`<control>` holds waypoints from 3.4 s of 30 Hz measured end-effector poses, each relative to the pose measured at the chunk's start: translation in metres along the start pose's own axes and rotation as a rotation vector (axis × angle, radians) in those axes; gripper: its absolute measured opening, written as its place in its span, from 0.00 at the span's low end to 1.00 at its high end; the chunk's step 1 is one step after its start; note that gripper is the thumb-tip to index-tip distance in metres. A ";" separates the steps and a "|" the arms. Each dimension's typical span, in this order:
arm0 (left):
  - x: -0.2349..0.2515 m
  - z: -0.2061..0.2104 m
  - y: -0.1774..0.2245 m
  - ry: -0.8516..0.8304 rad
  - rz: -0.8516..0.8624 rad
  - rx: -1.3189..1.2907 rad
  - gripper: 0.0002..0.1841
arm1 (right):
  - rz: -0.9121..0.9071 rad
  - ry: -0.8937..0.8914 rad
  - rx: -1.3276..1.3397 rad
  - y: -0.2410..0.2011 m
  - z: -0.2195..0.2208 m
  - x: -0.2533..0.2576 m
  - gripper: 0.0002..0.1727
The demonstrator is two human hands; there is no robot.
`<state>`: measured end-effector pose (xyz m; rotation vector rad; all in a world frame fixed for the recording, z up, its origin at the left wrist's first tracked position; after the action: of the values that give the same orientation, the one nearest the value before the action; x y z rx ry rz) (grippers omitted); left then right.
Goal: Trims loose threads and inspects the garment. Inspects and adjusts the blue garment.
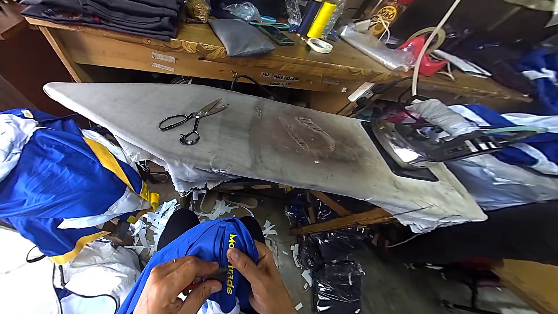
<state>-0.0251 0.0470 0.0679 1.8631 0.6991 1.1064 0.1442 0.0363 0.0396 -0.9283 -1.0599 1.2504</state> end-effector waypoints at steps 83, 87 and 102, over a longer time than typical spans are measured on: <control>-0.011 -0.006 0.003 -0.010 -0.014 0.060 0.12 | -0.070 0.065 -0.142 -0.009 -0.001 0.000 0.09; -0.011 -0.005 -0.003 0.028 -0.067 -0.039 0.11 | -0.076 0.069 -0.149 -0.011 0.001 0.000 0.09; -0.011 -0.004 -0.003 0.066 -0.160 -0.150 0.07 | -0.071 0.057 -0.129 -0.011 0.004 -0.001 0.09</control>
<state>-0.0339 0.0417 0.0614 1.6212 0.7674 1.0896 0.1435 0.0338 0.0513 -1.0103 -1.1288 1.1014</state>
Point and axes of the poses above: each hand's wrist, its own x-axis towards the middle knuckle, its own z-axis out of the palm, y = z × x, the point moved 7 cm from there along x, towards the middle knuckle, and after that the axes turned 7 degrees about -x, right-handed, at the moved point
